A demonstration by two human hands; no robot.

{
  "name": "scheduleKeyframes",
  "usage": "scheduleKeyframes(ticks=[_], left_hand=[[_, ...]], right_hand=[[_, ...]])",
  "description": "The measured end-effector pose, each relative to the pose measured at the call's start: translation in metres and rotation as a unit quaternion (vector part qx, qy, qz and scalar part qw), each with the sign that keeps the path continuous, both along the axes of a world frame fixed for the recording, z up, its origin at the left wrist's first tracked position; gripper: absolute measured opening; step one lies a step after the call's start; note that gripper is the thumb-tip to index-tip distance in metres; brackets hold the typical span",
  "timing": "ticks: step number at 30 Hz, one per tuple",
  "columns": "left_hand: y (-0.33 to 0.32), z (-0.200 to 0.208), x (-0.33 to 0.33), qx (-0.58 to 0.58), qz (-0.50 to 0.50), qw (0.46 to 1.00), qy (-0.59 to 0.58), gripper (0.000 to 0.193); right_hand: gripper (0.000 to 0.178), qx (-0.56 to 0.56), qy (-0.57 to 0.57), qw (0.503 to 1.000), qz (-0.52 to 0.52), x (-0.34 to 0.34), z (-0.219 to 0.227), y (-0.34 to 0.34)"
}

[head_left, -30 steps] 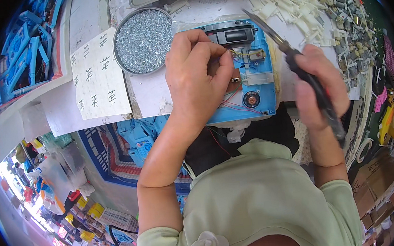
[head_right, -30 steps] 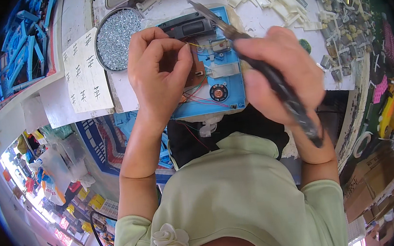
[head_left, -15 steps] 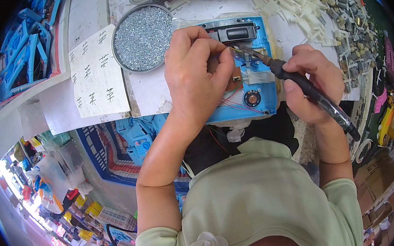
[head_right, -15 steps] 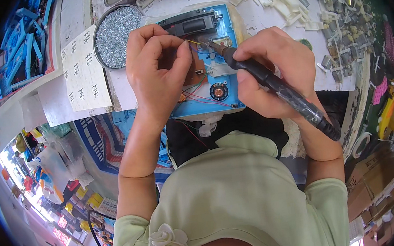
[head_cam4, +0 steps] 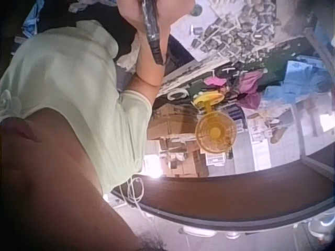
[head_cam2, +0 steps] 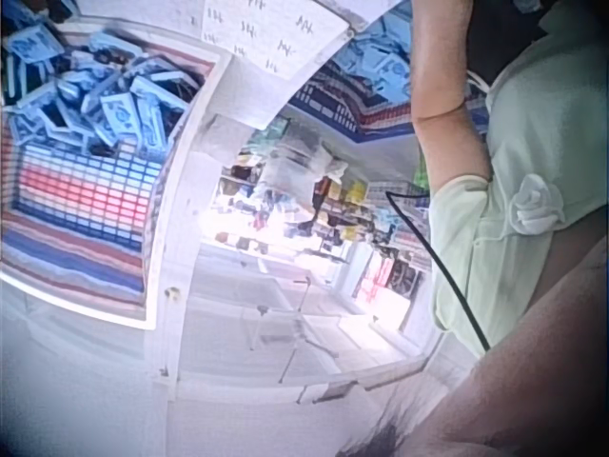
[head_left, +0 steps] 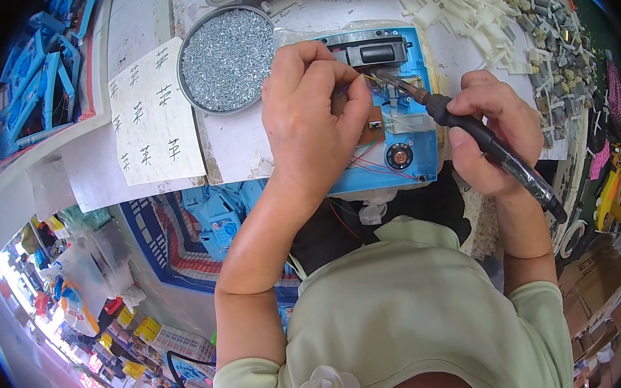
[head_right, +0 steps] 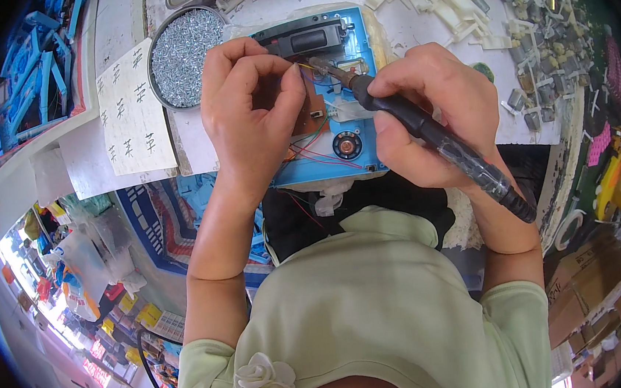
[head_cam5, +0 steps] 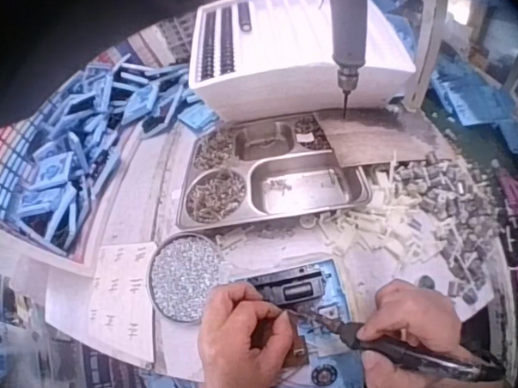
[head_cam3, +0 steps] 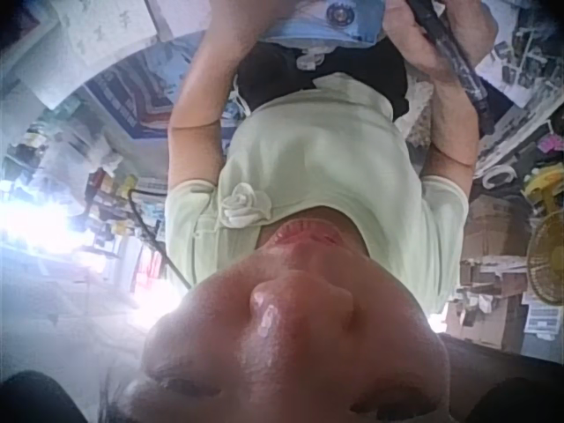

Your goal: Soldering internal components and assembling the plastic casing of an electronic toy or device.

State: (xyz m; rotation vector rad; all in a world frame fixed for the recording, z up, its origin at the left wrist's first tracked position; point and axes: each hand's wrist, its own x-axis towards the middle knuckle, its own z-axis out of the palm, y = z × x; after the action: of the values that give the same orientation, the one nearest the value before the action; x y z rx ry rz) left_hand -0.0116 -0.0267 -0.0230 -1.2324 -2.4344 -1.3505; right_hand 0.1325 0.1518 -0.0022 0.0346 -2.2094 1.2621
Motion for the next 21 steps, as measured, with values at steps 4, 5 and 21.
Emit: scheduleKeyframes(ticks=[4,5,21], left_hand=[[0.001,0.000,0.000,-0.001,0.000,1.000,0.011,0.015],[0.001,-0.001,0.000,-0.002,-0.001,1.000,0.015,0.015],[0.002,-0.002,0.001,0.000,0.013,1.000,0.015,0.015]], right_hand=[[0.027,0.012,0.009,1.000,-0.004,-0.001,0.000,0.000],[0.027,0.013,0.008,1.000,-0.004,-0.001,0.000,0.000],[0.028,-0.020,0.054,0.998,-0.002,0.027,-0.001,0.007]])
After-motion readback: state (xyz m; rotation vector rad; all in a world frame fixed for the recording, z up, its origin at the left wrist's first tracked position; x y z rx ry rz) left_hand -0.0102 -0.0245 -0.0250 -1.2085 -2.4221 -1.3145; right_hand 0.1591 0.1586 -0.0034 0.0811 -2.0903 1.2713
